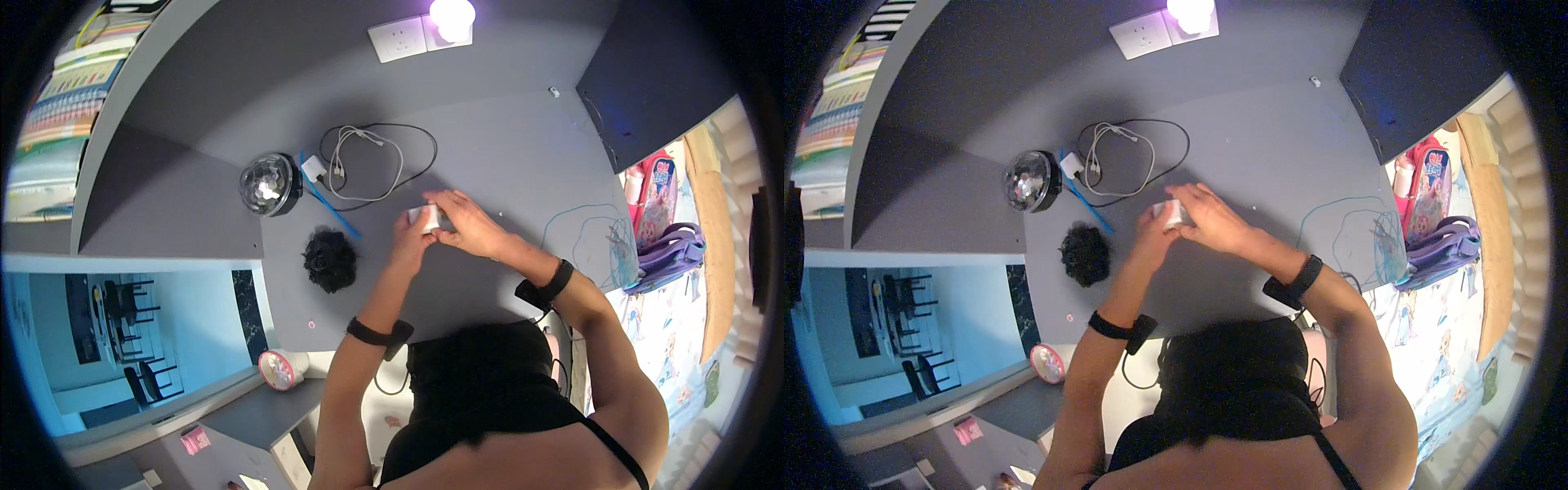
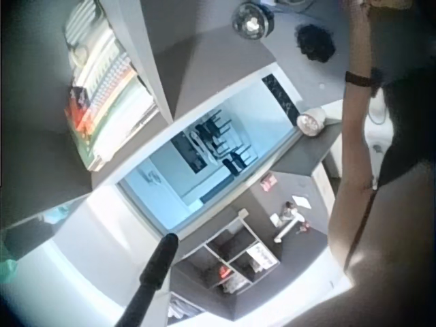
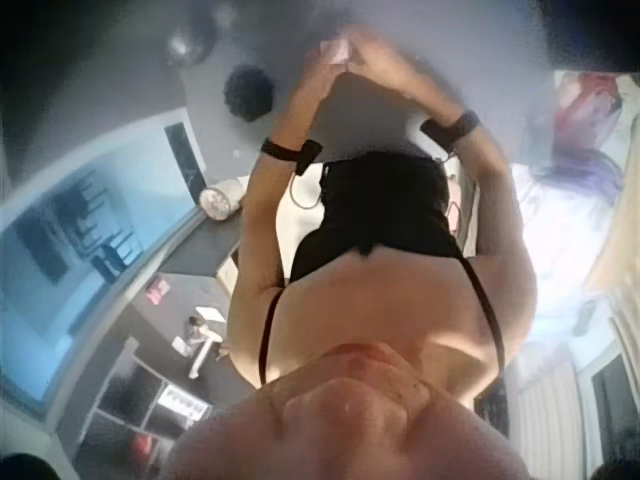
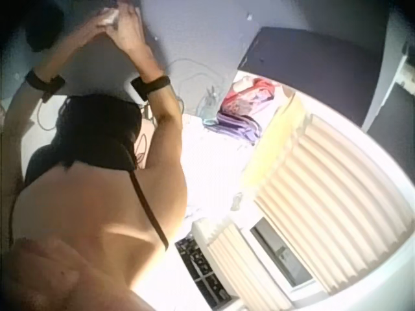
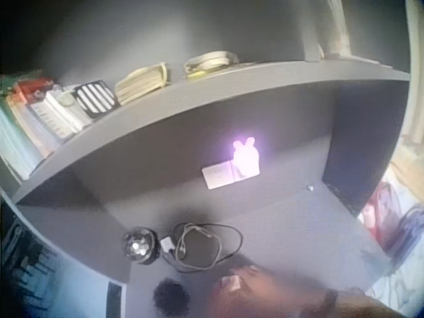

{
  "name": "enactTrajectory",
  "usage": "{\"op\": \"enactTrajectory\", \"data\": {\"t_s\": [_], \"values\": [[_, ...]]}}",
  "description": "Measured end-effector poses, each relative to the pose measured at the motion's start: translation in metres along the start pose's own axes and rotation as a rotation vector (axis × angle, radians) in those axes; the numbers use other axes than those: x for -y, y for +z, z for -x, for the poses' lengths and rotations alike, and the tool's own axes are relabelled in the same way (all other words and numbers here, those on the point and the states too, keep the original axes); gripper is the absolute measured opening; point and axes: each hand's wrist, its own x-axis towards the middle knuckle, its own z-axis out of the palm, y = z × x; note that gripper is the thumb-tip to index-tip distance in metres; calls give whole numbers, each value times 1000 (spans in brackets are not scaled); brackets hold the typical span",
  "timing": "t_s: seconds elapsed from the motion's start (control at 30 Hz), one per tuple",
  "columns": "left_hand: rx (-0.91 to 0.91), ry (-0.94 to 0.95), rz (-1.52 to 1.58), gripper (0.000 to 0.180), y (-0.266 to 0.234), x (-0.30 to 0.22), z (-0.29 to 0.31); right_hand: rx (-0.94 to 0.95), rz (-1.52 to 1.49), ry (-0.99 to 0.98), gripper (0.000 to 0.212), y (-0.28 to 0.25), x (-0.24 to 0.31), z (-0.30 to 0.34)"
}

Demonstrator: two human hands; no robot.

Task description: The person organizes various items on a desk, connects a disco light to a power adapter, and puts a book and a pencil container into a backpack on a bed.

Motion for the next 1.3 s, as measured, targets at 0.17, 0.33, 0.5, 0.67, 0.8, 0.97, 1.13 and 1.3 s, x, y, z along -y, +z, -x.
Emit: {"op": "enactTrajectory", "data": {"t_s": [0.17,0.33,0.5,0.67,0.8,0.97,1.13,1.3], "values": [[-277,121,216,32,-60,-26,-75,-60,69,148,43,-20,-17,16],[-417,136,41,36,-108,-48,-137,-77,65,354,29,-45,-35,73],[-522,150,-300,45,-118,-63,-178,-182,-82,620,23,-55,-35,133],[-635,249,-192,65,-133,-76,-195,-148,-17,705,23,-62,-24,159],[-400,318,-184,56,-116,-69,-154,-173,95,645,25,-59,-38,181],[350,56,-559,37,-36,-53,-61,-369,253,675,26,-67,-73,223],[239,22,-807,38,-68,-24,-76,-392,151,753,26,-106,-77,228],[-113,145,-775,35,-105,-35,-112,-530,201,652,33,-133,-113,214]]}}
